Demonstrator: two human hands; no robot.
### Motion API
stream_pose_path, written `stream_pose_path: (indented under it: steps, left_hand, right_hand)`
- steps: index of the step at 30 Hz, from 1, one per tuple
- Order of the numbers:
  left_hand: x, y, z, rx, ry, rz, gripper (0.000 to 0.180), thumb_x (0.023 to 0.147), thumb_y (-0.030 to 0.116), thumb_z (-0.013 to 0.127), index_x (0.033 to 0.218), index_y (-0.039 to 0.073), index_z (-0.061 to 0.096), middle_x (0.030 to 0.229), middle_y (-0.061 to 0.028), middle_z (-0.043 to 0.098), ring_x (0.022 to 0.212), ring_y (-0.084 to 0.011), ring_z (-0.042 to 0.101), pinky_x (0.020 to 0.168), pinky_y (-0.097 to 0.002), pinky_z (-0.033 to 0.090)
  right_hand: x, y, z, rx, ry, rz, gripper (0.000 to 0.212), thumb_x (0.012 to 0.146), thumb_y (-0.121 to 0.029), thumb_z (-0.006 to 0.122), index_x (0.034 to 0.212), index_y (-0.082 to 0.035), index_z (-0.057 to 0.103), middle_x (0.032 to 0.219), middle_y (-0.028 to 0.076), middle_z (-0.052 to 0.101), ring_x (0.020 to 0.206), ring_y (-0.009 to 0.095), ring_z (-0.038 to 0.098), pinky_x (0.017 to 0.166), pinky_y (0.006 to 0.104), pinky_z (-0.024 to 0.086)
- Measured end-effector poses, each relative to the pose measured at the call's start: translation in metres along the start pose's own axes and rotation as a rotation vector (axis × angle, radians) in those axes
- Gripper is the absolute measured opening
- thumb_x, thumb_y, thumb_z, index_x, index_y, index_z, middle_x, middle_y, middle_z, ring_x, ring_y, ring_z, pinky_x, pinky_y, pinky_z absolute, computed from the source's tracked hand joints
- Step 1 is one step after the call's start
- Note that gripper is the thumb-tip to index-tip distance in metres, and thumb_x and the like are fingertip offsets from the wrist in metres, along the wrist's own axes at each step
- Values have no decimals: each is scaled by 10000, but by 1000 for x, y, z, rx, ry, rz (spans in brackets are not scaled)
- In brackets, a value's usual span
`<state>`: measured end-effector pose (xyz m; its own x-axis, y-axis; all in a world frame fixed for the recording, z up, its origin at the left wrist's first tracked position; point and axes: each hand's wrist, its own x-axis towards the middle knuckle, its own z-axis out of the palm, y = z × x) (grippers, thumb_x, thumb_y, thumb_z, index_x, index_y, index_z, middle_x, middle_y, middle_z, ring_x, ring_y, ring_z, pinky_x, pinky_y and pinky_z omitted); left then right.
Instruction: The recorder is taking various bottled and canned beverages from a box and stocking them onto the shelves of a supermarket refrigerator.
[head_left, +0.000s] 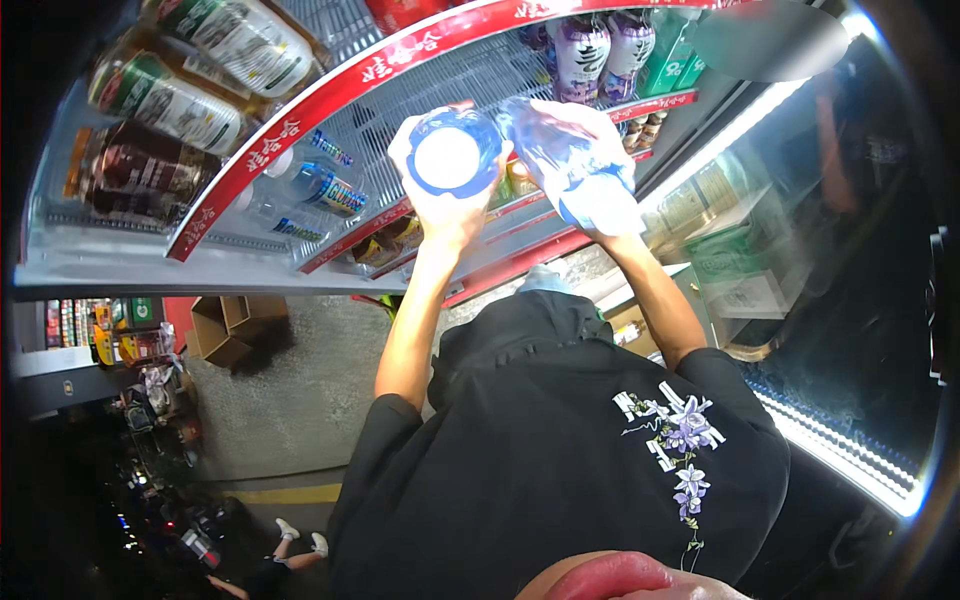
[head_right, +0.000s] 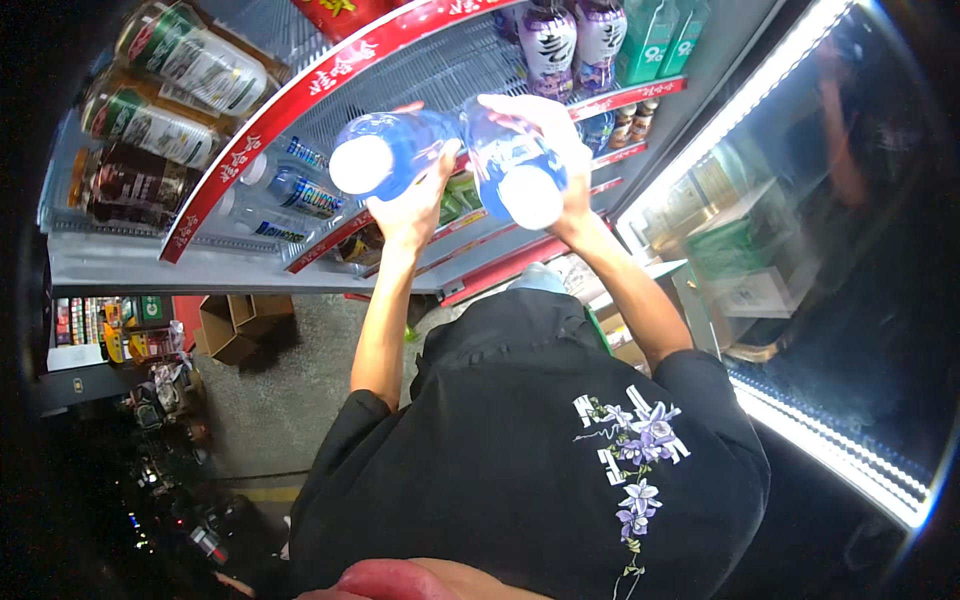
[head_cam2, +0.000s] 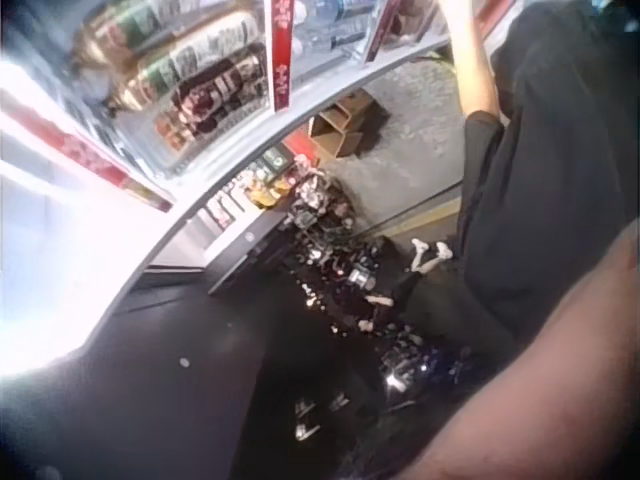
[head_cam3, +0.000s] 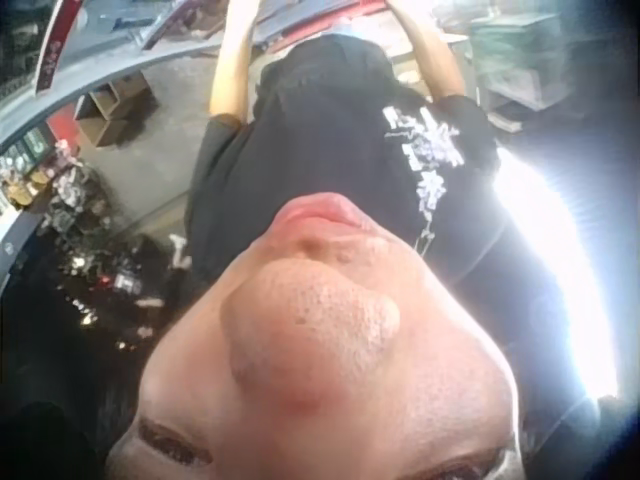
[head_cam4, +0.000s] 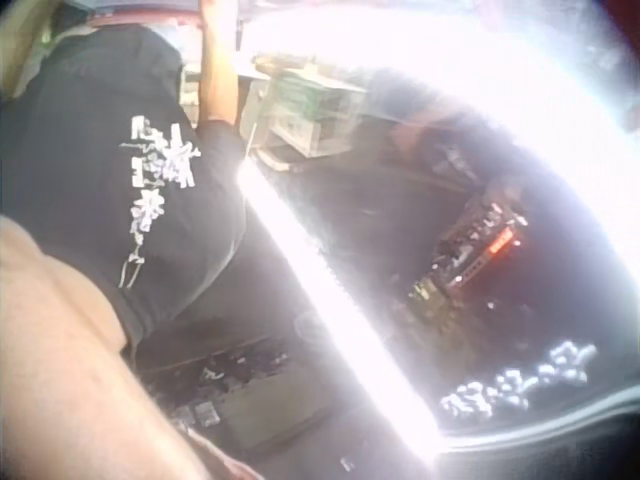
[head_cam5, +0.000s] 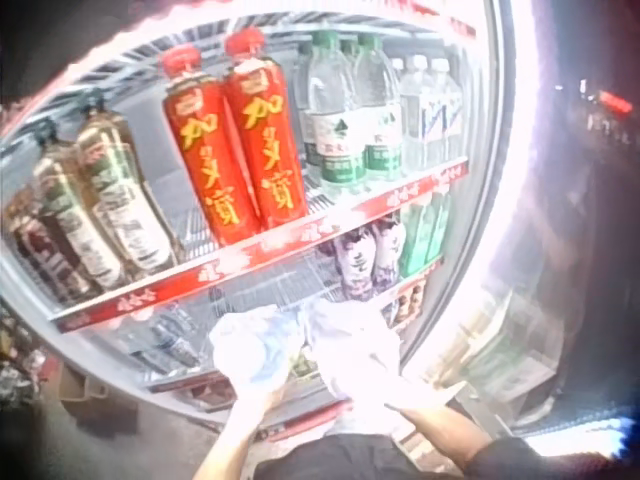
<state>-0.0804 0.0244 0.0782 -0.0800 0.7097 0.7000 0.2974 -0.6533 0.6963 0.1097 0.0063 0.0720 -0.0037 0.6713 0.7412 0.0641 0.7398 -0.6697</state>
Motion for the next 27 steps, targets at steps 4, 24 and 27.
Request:
stream_pose_path:
  steps: [4, 24, 27]
  left_hand:
    - [9, -21, 15, 47, 155, -125, 781, 701, 161, 960, 1292, -9, 479, 1227, -167, 652, 1129, -252, 629, 980, -393, 508]
    - [14, -82, 38, 135, -65, -159, 1016, 749, 306, 913, 1458, -32, 270, 1374, -282, 438, 1302, -449, 459, 1076, -557, 404]
    - [10, -71, 29, 97, -128, -197, 1021, 749, 264, 914, 1464, -37, 251, 1373, -293, 411, 1309, -441, 434, 1080, -552, 387]
  right_hand:
    - [30, 45, 12, -482, 83, -192, 749, 653, -52, 922, 1295, -27, 538, 1170, 163, 638, 1085, 279, 641, 970, 377, 535]
    - [53, 56, 8, -645, 29, 193, 950, 722, -254, 892, 1483, -89, 347, 1133, 281, 695, 1082, 439, 695, 944, 463, 565]
    - [42, 42, 4, -706, -45, 350, 1009, 743, -187, 902, 1527, -17, 290, 1272, 289, 647, 1151, 352, 690, 965, 384, 567]
